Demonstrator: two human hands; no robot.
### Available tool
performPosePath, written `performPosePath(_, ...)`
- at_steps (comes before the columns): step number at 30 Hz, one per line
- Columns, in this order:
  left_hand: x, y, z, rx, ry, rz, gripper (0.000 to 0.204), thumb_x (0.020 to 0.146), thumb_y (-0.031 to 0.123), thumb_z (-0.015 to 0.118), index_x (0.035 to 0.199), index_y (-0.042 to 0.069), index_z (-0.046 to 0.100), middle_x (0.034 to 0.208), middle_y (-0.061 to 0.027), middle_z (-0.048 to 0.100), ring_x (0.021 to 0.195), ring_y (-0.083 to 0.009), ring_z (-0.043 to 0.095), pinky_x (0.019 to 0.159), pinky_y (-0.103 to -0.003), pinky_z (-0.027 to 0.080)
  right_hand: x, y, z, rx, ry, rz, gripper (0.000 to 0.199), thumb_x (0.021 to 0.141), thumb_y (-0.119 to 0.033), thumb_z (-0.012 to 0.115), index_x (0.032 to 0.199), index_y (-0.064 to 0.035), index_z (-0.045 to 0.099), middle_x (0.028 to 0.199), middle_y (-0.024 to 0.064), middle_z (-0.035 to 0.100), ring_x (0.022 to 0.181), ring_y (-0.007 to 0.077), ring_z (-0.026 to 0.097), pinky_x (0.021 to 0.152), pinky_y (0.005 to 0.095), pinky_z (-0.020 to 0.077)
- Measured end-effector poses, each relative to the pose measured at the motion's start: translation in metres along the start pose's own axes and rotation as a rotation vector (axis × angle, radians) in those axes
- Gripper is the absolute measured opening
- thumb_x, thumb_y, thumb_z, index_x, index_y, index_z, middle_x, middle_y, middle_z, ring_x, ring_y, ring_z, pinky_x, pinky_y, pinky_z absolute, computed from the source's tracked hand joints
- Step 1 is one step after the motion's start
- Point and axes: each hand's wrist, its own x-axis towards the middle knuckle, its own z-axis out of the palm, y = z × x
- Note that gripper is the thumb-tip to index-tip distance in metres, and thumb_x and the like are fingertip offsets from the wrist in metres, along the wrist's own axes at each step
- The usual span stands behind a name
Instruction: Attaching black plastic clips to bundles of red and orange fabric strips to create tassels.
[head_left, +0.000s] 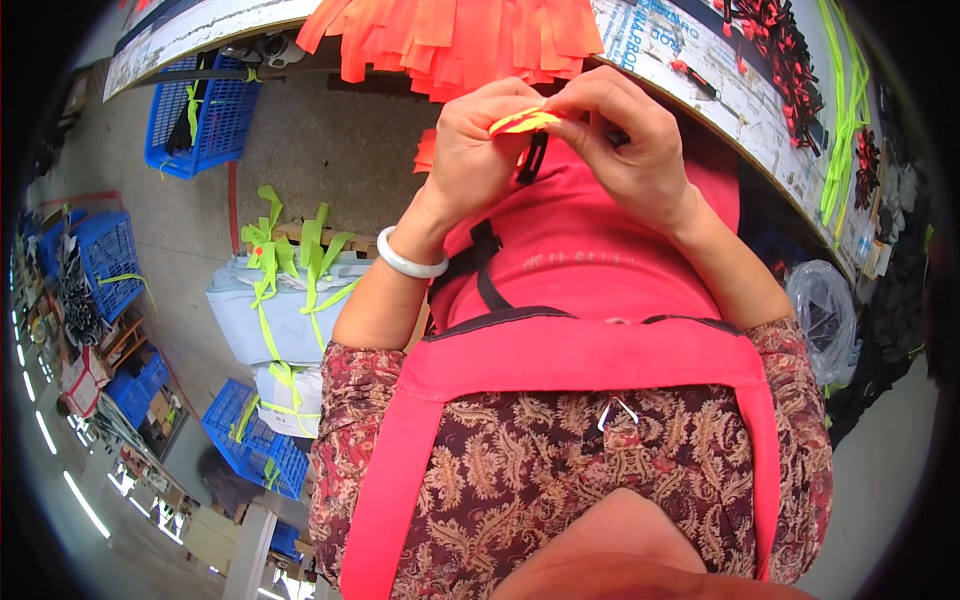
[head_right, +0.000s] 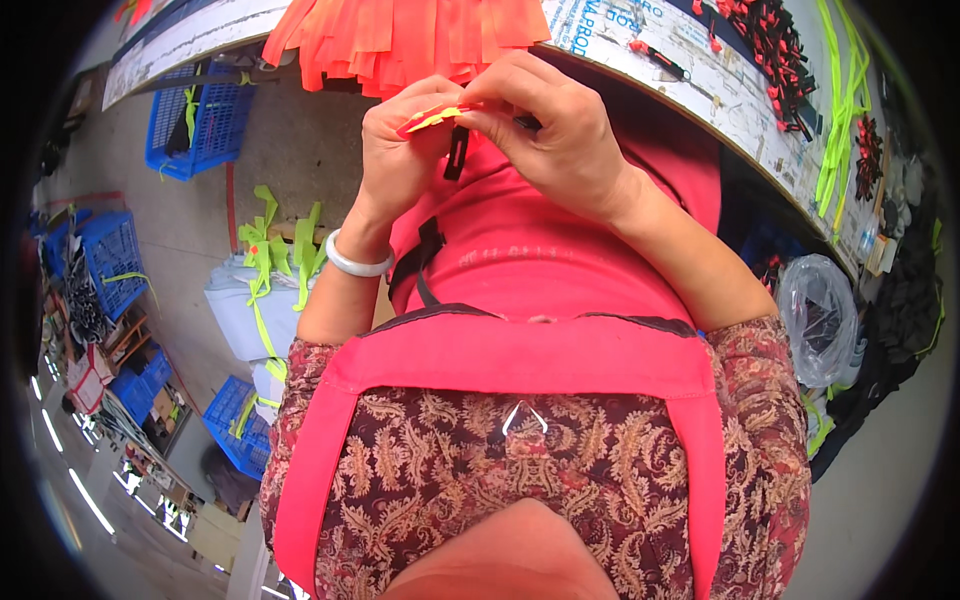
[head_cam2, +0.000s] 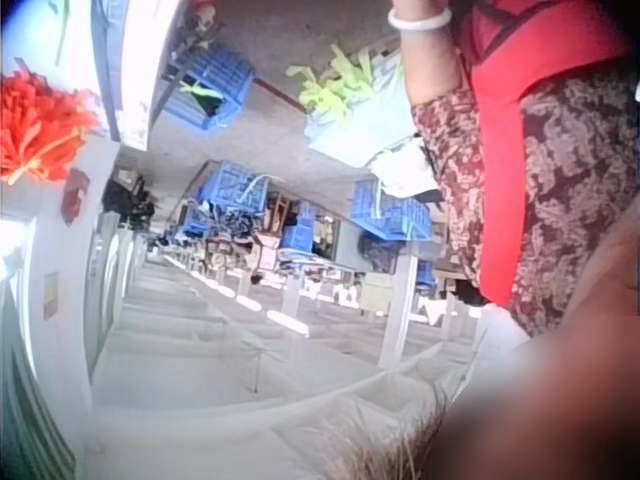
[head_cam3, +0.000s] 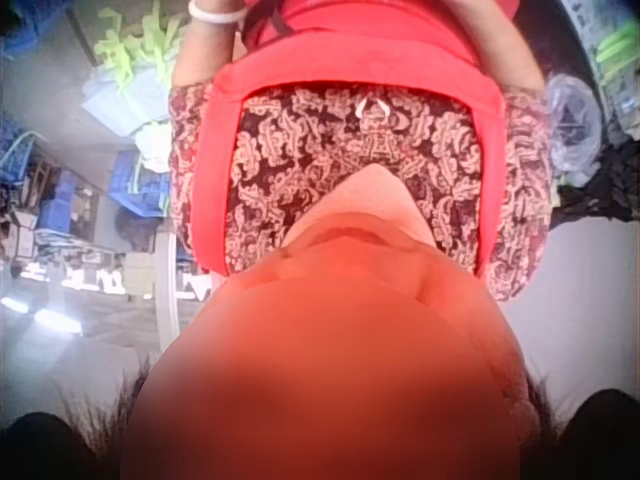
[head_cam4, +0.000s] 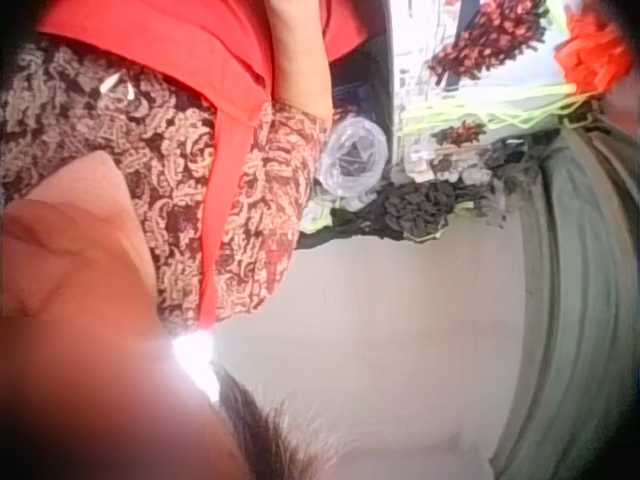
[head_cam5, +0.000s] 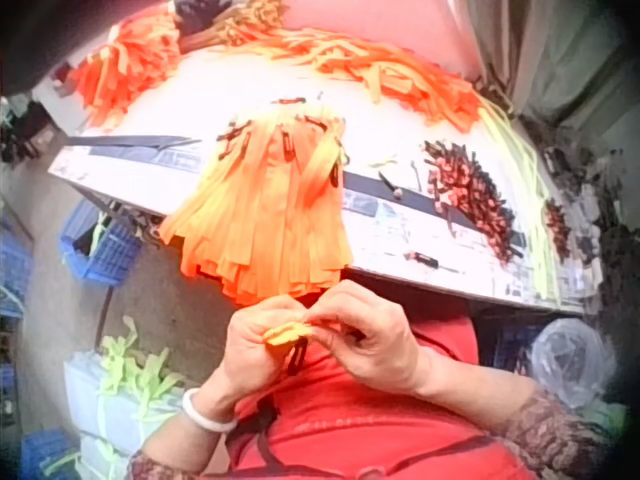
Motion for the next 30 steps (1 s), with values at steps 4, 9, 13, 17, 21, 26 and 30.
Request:
performPosePath(4, 0.002, -0.004, 0.002, 0.110, -0.004, 0.026, 0.014, 0.089, 0.000, 0.059, 0.096, -0.001, 0.070, 0.085, -0.0049, 0.063, 0.071, -0.0095, 0.055, 0.060, -0.022, 0.042, -0.002, 0.009, 0.000, -0.009, 0.000, 0.028, 0.014, 0.082, -0.005, 0.071, 0.094, -0.0025, 0.064, 0.082, 0.0073, 0.059, 0.071, 0.0150, 0.057, 0.060, 0.0259, 0.0456)
performPosePath(9, 0.005, -0.010, 0.002, -0.002, -0.036, -0.073, 0.013, 0.088, -0.002, 0.058, 0.094, -0.001, 0.070, 0.082, -0.0049, 0.062, 0.070, -0.0107, 0.056, 0.059, -0.023, 0.043, -0.004, 0.016, -0.004, -0.032, -0.010, 0.011, 0.014, 0.083, -0.006, 0.071, 0.094, -0.0023, 0.064, 0.082, 0.0069, 0.059, 0.068, 0.0137, 0.056, 0.059, 0.0251, 0.0451)
performPosePath(13, 0.008, -0.008, 0.009, 0.184, -0.018, 0.038, 0.013, 0.088, -0.001, 0.057, 0.093, -0.002, 0.069, 0.080, -0.0049, 0.062, 0.070, -0.0102, 0.056, 0.059, -0.023, 0.043, -0.011, 0.016, -0.002, -0.007, 0.030, 0.058, 0.014, 0.082, -0.006, 0.072, 0.093, -0.0018, 0.064, 0.082, 0.0069, 0.059, 0.066, 0.0137, 0.055, 0.059, 0.0240, 0.0447)
performPosePath(17, 0.009, -0.008, 0.009, 0.041, -0.001, -0.131, 0.011, 0.085, -0.003, 0.059, 0.090, -0.002, 0.069, 0.080, -0.0058, 0.062, 0.070, -0.0122, 0.058, 0.060, -0.024, 0.044, -0.007, 0.021, -0.008, -0.018, 0.011, 0.041, 0.014, 0.082, -0.006, 0.071, 0.094, -0.0013, 0.063, 0.082, 0.0070, 0.059, 0.067, 0.0142, 0.057, 0.061, 0.0243, 0.0463)
performPosePath(21, 0.008, -0.008, 0.006, 0.171, -0.079, 0.004, 0.010, 0.087, -0.003, 0.059, 0.092, -0.004, 0.067, 0.085, -0.0037, 0.062, 0.067, -0.0062, 0.054, 0.057, -0.019, 0.041, -0.011, 0.014, -0.005, -0.018, 0.008, 0.035, 0.014, 0.083, -0.006, 0.071, 0.094, -0.0012, 0.064, 0.081, 0.0070, 0.059, 0.068, 0.0135, 0.057, 0.061, 0.0240, 0.0464)
performPosePath(26, 0.015, -0.003, 0.003, 0.182, -0.087, -0.026, 0.009, 0.087, -0.001, 0.061, 0.093, -0.003, 0.067, 0.083, -0.0027, 0.062, 0.065, -0.0057, 0.052, 0.056, -0.019, 0.041, -0.012, 0.031, -0.001, 0.232, 0.041, 0.202, 0.013, 0.085, -0.008, 0.070, 0.093, 0.0006, 0.063, 0.079, 0.0042, 0.059, 0.069, 0.0080, 0.055, 0.061, 0.0227, 0.0451)
performPosePath(30, 0.021, 0.025, -0.003, 0.095, -0.074, -0.328, 0.007, 0.084, -0.004, 0.063, 0.089, -0.001, 0.066, 0.078, -0.0028, 0.060, 0.067, -0.0081, 0.055, 0.058, -0.023, 0.044, -0.009, 0.026, -0.012, 0.184, -0.044, 0.266, 0.014, 0.085, -0.008, 0.070, 0.093, 0.0008, 0.063, 0.079, 0.0022, 0.058, 0.069, 0.0053, 0.052, 0.061, 0.0215, 0.0437)
